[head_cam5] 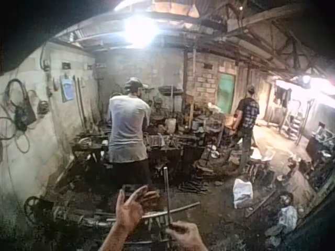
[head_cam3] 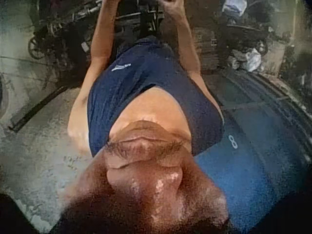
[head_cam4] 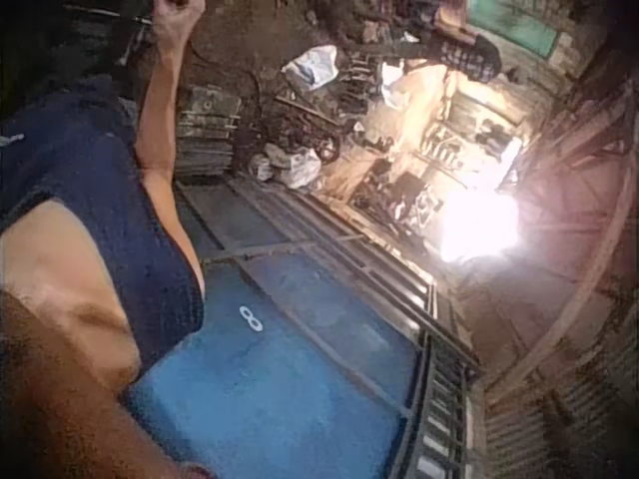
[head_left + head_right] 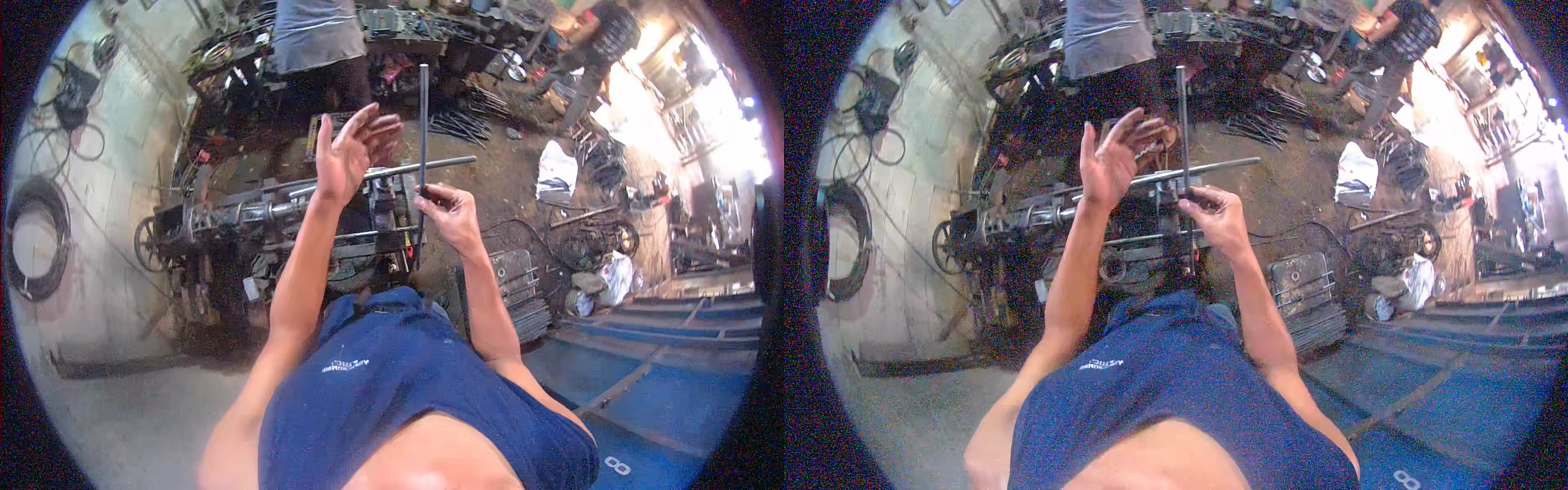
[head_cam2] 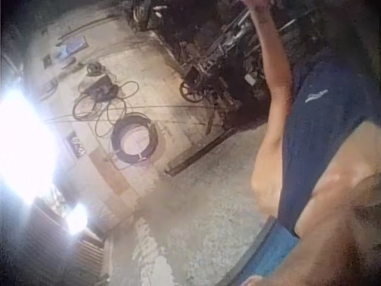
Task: Bending metal rods using a manual bending machine.
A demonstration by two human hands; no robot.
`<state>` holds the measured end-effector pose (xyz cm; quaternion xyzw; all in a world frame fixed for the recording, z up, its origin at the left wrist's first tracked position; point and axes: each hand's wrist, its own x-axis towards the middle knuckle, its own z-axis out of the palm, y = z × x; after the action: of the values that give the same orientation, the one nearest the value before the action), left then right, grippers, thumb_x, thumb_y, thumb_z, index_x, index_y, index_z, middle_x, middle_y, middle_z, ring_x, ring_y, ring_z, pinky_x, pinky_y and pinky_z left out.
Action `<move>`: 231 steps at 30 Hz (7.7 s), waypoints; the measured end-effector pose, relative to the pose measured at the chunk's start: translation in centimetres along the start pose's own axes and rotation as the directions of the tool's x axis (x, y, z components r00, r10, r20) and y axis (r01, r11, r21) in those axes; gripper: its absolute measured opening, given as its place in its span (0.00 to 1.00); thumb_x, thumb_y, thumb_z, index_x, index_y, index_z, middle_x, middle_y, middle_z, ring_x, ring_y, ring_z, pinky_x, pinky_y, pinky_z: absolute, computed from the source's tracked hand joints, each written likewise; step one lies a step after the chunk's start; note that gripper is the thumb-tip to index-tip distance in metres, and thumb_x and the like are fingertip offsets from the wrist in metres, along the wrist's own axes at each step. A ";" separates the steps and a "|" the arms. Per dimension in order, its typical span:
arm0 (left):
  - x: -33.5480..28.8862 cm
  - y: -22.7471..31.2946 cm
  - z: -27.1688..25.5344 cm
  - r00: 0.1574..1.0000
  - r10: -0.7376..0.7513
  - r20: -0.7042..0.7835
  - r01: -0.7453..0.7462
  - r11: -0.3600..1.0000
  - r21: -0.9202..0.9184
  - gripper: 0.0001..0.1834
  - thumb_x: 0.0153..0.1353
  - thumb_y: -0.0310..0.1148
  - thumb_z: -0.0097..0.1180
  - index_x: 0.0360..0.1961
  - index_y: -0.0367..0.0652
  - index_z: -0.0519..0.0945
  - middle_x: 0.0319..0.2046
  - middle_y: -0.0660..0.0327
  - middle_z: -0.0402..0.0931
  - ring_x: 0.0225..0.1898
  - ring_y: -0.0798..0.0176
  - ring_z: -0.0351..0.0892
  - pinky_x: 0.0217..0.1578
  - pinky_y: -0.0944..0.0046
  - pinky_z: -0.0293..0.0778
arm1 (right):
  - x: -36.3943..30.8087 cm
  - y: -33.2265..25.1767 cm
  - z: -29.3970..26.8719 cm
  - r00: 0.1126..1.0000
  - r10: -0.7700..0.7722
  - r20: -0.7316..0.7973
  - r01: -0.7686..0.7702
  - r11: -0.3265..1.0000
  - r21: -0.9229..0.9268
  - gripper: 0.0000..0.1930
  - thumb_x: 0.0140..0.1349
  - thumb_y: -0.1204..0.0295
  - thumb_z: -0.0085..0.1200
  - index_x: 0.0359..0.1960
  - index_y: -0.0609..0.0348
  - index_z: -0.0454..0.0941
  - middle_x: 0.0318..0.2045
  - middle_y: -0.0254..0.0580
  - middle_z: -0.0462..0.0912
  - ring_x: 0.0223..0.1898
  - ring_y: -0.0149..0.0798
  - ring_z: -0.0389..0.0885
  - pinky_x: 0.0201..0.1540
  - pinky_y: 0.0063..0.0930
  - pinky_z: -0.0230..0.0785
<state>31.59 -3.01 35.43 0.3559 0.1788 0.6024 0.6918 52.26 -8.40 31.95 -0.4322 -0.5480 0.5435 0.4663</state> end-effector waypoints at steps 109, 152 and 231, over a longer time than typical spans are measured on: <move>0.6 -11.3 -16.1 0.963 0.036 -0.268 0.219 -0.686 0.694 0.13 0.50 0.47 0.61 0.24 0.49 0.83 0.19 0.52 0.78 0.26 0.46 0.79 0.29 0.50 0.73 | 13.5 29.7 -17.7 0.853 0.250 0.458 0.180 0.684 -0.707 0.13 0.58 0.73 0.49 0.42 0.62 0.79 0.41 0.55 0.79 0.47 0.55 0.76 0.51 0.42 0.69; -41.5 -14.9 -18.3 0.209 0.201 -0.957 0.891 0.365 0.271 0.45 0.59 0.42 0.61 0.68 0.38 0.47 0.44 0.51 0.72 0.39 0.59 0.77 0.42 0.60 0.74 | 15.3 32.0 -1.6 0.983 -0.050 0.177 0.160 0.710 -0.686 0.15 0.49 0.71 0.61 0.39 0.64 0.80 0.36 0.60 0.81 0.42 0.53 0.81 0.44 0.38 0.71; -49.6 -20.3 -25.4 0.178 -0.054 -0.983 0.970 0.177 0.166 0.41 0.55 0.51 0.58 0.60 0.29 0.64 0.45 0.44 0.77 0.49 0.51 0.77 0.51 0.60 0.69 | 10.3 16.4 15.2 0.777 0.171 0.606 -0.074 0.980 -0.182 0.39 0.50 0.60 0.63 0.63 0.61 0.64 0.48 0.51 0.80 0.49 0.43 0.78 0.55 0.34 0.66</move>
<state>18.32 -44.07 -5.29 0.1802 0.8785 0.1505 0.4160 34.81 -0.69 16.36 -0.2985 -0.6798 0.6421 0.1911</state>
